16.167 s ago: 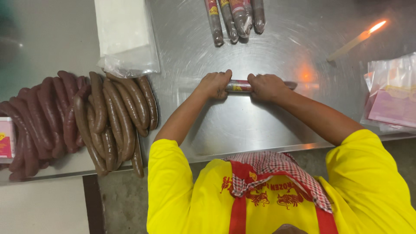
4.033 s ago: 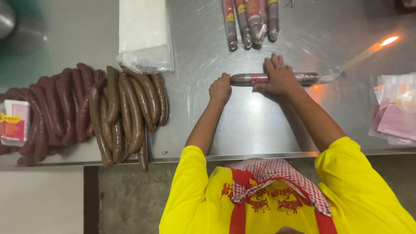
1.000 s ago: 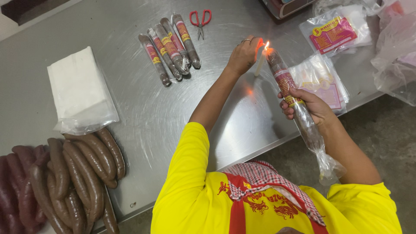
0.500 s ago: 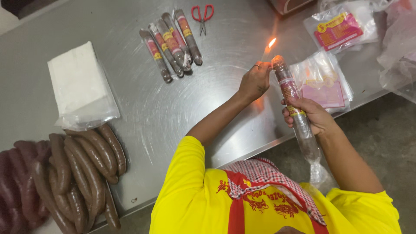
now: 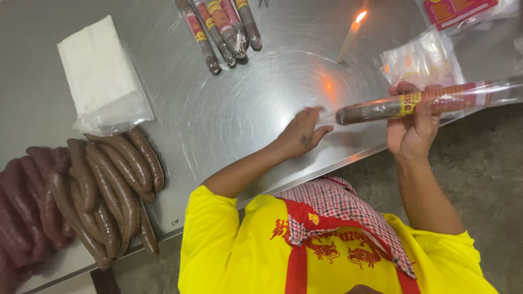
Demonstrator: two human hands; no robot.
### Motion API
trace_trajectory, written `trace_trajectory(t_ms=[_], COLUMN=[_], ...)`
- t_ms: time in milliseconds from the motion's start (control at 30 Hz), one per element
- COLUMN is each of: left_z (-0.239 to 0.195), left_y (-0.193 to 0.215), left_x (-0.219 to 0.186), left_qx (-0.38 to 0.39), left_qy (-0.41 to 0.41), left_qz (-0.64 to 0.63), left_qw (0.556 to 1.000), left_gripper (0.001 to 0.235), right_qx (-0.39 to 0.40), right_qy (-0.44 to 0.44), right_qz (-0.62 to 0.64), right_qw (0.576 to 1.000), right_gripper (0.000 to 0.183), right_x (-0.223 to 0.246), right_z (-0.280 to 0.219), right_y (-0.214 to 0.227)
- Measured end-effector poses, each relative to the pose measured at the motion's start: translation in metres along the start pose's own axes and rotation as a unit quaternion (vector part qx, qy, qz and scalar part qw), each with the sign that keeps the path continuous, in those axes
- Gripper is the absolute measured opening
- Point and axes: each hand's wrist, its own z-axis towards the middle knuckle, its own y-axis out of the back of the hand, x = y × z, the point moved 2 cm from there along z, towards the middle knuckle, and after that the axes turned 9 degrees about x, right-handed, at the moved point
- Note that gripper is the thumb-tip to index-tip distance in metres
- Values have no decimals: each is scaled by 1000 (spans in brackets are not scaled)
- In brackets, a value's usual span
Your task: The person places a label on plastic film, rolls a sausage into the film, and seals the ends of the plastic by hand using a candle flame.
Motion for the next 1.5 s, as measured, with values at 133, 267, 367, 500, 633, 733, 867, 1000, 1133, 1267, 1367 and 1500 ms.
trace_trajectory(t_ms=[133,267,367,500,633,733,867,1000,1133,1267,1367,1500], left_z=[-40,-19,-23,-61,-79,-100,-104,-91,-108,-95,-83,-70], left_y=[13,15,11,12,48,63,50,21,-12,-12,-7,-10], left_x=[-50,-37,-26,-42,-61,-77,-87,-81,-89,-94,-89,-107], left_qx=[-330,-307,-223,-137,32,59,14,95,255,265,232,175], left_qy=[-119,-109,-136,-141,-115,-149,-284,-20,-117,-198,-96,-161], left_qz=[343,402,416,359,306,302,8,-523,-597,-516,-688,-726], left_qw=[871,856,871,912,944,940,959,847,752,791,681,645], left_gripper=[100,66,55,64,57,54,41,38,43,32,29,36], right_qx=[4,-56,-72,-79,-15,47,337,405,589,652,407,341], right_qy=[-12,-56,-92,-161,-332,-392,-166,-226,-352,-523,-72,97], right_qz=[40,116,125,169,173,129,-446,-439,-323,-3,-583,-507], right_qw=[999,990,985,969,927,910,812,769,652,549,700,786], right_gripper=[26,25,21,26,32,42,64,58,43,47,55,60], right_x=[-10,-10,-5,-23,-41,-1,50,20,13,11,43,12], right_z=[-12,-18,-15,-4,-9,-19,-34,-44,-37,-45,-28,-39], right_y=[-20,-31,-25,-3,4,-2,-59,-99,-71,-68,-66,-84])
